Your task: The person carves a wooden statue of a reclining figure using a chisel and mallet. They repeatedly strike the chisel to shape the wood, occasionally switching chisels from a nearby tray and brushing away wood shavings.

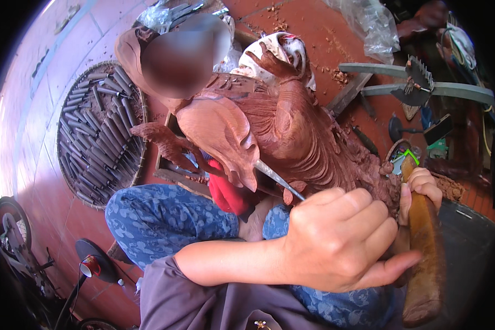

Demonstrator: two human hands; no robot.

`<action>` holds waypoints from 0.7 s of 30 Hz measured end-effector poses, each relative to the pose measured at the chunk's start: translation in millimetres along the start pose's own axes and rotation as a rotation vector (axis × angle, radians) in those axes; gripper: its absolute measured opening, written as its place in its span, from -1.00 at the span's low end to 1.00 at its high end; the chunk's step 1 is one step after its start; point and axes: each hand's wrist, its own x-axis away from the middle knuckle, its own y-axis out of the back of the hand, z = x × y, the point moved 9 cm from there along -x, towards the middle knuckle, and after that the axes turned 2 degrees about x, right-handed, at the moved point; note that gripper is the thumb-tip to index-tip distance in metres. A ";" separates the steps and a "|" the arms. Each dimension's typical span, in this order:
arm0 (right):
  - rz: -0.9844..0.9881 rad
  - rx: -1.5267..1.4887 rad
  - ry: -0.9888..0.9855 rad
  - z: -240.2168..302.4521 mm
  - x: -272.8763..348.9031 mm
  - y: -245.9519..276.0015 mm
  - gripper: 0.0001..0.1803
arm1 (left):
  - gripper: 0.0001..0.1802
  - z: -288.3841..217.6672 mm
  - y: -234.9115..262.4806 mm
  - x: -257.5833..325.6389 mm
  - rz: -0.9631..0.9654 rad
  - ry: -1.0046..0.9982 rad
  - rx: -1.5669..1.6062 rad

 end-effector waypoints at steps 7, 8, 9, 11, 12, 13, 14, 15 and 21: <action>-0.007 0.010 0.019 4.0 -4.9 -0.7 -0.63 | -0.62 10.9 17.3 -8.9 -0.146 -0.085 0.082; -0.014 0.005 0.018 4.6 -5.3 0.4 -0.63 | -0.61 11.6 20.3 -9.8 -0.160 -0.084 0.102; -0.024 -0.011 0.017 4.1 -3.6 -0.1 -0.63 | -0.66 12.8 22.8 -9.5 -0.171 -0.074 0.106; -0.038 -0.021 -0.006 4.1 1.1 -0.6 -0.64 | -0.75 15.9 26.6 -9.1 -0.192 -0.054 0.116; -0.038 -0.020 -0.022 6.0 -0.7 -1.1 -0.64 | -0.75 16.3 26.4 -8.1 -0.191 -0.047 0.107; -0.023 -0.004 -0.023 7.3 -3.9 -2.6 -0.64 | -0.75 16.8 24.9 -7.3 -0.189 -0.040 0.100; -0.009 0.013 -0.027 8.2 -8.1 -3.9 -0.64 | -0.75 17.7 22.2 -7.4 -0.185 -0.032 0.095; 0.012 0.037 -0.044 11.5 -11.7 -5.3 -0.64 | -0.73 18.2 21.4 -8.7 -0.235 -0.044 0.119; 0.051 0.059 -0.068 10.2 -18.0 -17.7 -0.63 | -0.73 22.0 17.3 -3.5 -0.264 -0.038 0.075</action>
